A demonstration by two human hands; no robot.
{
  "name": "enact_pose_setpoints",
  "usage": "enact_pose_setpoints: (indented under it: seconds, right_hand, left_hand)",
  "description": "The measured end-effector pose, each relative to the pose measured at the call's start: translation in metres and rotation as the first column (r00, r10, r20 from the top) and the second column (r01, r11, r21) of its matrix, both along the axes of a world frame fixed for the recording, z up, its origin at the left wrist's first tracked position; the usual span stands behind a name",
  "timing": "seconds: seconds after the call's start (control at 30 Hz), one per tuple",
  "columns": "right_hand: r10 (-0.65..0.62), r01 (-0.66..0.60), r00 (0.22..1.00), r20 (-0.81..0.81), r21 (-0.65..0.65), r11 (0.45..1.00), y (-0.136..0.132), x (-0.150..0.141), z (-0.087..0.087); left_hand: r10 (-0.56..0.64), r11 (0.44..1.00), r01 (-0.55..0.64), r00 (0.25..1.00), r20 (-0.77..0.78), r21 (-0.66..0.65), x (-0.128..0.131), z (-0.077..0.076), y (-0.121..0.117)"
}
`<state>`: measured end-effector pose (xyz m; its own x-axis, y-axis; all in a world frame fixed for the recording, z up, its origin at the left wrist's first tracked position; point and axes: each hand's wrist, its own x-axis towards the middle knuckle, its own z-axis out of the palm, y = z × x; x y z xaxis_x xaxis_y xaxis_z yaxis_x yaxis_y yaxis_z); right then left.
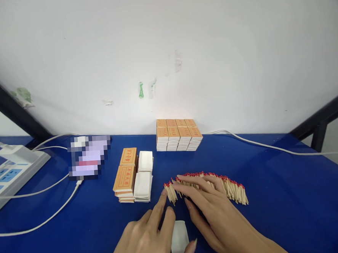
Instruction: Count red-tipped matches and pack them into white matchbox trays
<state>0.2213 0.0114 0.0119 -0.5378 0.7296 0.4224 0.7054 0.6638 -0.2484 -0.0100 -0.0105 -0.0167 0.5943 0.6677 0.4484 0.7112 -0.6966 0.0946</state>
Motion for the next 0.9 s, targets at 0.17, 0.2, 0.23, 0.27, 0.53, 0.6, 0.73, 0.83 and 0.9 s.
enact_pose_setpoints:
  seconds: [0.17, 0.2, 0.23, 0.27, 0.53, 0.6, 0.73, 0.83, 0.9]
  right_hand:
    - [0.029, -0.03, 0.999, -0.018, -0.029, 0.999, -0.0018, 0.0014, 0.0014]
    - [0.023, -0.023, 0.999, -0.023, -0.025, 0.999, -0.0019, 0.0016, 0.0014]
    - [0.015, -0.015, 1.0, -0.028, -0.021, 1.0, -0.0018, 0.0017, 0.0012]
    - [0.004, -0.004, 1.0, -0.031, -0.018, 1.0, -0.0015, 0.0017, 0.001]
    - [0.017, -0.018, 1.0, -0.016, -0.033, 0.999, -0.0008, 0.0011, 0.0014]
    - [0.013, -0.014, 1.0, -0.029, -0.022, 1.0, -0.001, 0.0007, 0.0014]
    - [-0.017, 0.016, 1.0, -0.024, -0.008, 1.0, -0.001, 0.001, 0.0005]
    - [-0.001, 0.0, 1.0, -0.012, -0.023, 1.0, -0.0017, 0.002, 0.0009]
    - [0.014, -0.015, 1.0, -0.017, -0.038, 0.999, -0.0023, 0.0025, 0.0018]
  left_hand:
    - [0.0, 1.0, 0.0, 1.0, 0.009, -0.012, -0.0001, 0.0001, -0.0001]
    - [-0.001, 1.0, 0.001, 1.0, 0.004, -0.016, -0.0004, -0.0002, -0.0003]
    - [-0.003, 1.0, 0.002, 1.0, -0.003, -0.019, -0.0007, -0.0004, -0.0005]
    - [-0.003, 1.0, 0.003, 1.0, -0.008, -0.021, -0.0009, -0.0007, -0.0007]
    - [0.001, 1.0, -0.002, 1.0, -0.012, -0.029, -0.0011, -0.0016, 0.0005]
    - [-0.001, 1.0, 0.0, 1.0, -0.013, -0.027, -0.0007, -0.0013, 0.0007]
    - [0.0, 1.0, 0.0, 1.0, -0.008, -0.021, -0.0001, -0.0011, 0.0001]
    - [0.002, 1.0, -0.001, 1.0, 0.008, -0.017, -0.0002, -0.0015, -0.0005]
    - [0.002, 1.0, -0.001, 1.0, 0.012, -0.01, -0.0003, -0.0017, -0.0006]
